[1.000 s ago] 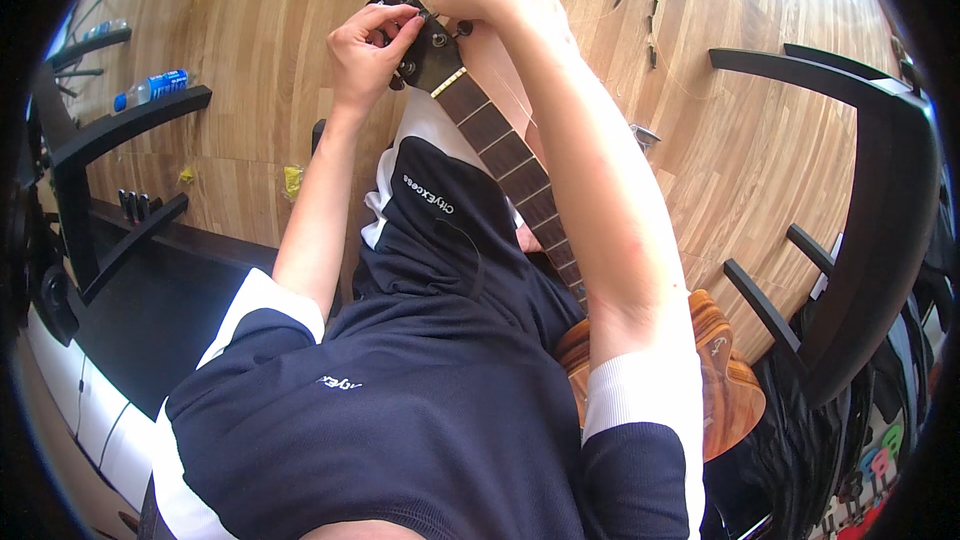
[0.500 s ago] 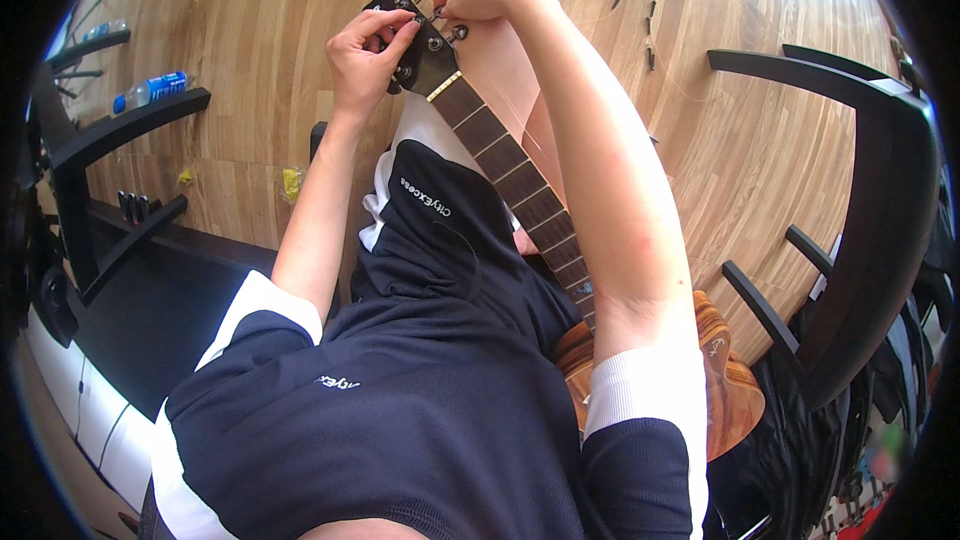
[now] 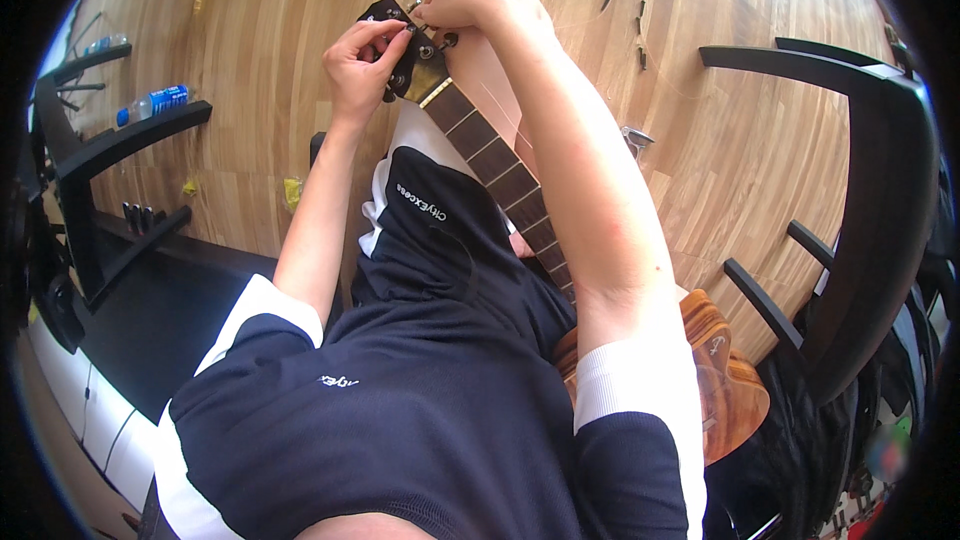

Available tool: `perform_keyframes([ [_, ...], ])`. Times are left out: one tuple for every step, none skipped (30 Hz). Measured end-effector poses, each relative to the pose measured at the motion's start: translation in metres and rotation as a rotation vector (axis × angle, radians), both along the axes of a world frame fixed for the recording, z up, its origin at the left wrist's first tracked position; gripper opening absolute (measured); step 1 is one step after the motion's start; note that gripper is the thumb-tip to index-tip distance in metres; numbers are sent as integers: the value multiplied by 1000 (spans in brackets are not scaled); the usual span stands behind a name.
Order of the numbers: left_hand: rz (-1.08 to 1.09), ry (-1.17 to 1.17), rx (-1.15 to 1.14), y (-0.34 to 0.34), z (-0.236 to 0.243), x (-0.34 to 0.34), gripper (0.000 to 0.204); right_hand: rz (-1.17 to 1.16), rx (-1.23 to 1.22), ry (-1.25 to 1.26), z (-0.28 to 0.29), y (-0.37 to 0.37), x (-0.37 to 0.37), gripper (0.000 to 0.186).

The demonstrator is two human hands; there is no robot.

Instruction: The person strings an acoustic guitar by hand, threading each string through the soundhole and securing it at the bridge, then winding the strings onto the tuning pegs at the headstock.

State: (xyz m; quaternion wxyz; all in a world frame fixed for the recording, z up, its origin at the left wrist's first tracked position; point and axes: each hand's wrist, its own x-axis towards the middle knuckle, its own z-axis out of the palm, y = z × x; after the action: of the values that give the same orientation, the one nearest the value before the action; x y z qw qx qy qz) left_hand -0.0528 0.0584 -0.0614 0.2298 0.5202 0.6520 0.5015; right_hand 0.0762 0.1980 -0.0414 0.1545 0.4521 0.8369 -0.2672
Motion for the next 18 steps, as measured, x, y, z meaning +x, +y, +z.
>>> perform_keyframes([
  [-2,-13,13,0,-1,0,11,44,-20,51,-2,3,3,28],
  [-5,-26,25,-1,-2,1,10,89,-39,102,-3,6,6,27],
  [-7,-39,37,0,-2,1,10,134,-59,153,-5,8,9,27],
  [-13,-32,38,0,-2,1,10,120,-38,176,-7,7,11,26],
  [-19,-25,40,1,-2,2,10,107,-17,199,-9,6,13,25],
  [-25,-19,41,2,-2,2,10,94,4,222,-11,5,16,24],
  [-21,-28,37,1,-2,1,10,107,-14,240,-5,4,17,24],
  [-16,-37,33,1,-2,1,11,120,-32,257,1,3,19,24],
  [-11,-46,29,0,-2,0,11,134,-50,275,6,4,19,24],
  [-16,-49,29,0,-2,0,11,93,-93,235,9,6,18,26],
  [-20,-51,30,1,-1,0,12,52,-136,195,12,7,15,27],
  [-23,-54,30,1,-1,0,12,11,-179,156,14,8,14,28],
  [-22,-55,24,2,-1,0,12,16,-124,171,8,8,15,29],
  [-20,-57,18,2,-2,1,12,20,-70,186,1,6,15,31],
  [-19,-58,12,2,-2,1,12,25,-15,200,-5,6,16,32],
  [-16,-60,10,2,-2,0,13,28,-20,176,-4,6,14,32],
  [-14,-62,8,1,-2,0,13,30,-25,151,-4,6,13,32],
  [-12,-64,5,1,-3,-1,13,31,-29,127,-4,5,11,32],
])
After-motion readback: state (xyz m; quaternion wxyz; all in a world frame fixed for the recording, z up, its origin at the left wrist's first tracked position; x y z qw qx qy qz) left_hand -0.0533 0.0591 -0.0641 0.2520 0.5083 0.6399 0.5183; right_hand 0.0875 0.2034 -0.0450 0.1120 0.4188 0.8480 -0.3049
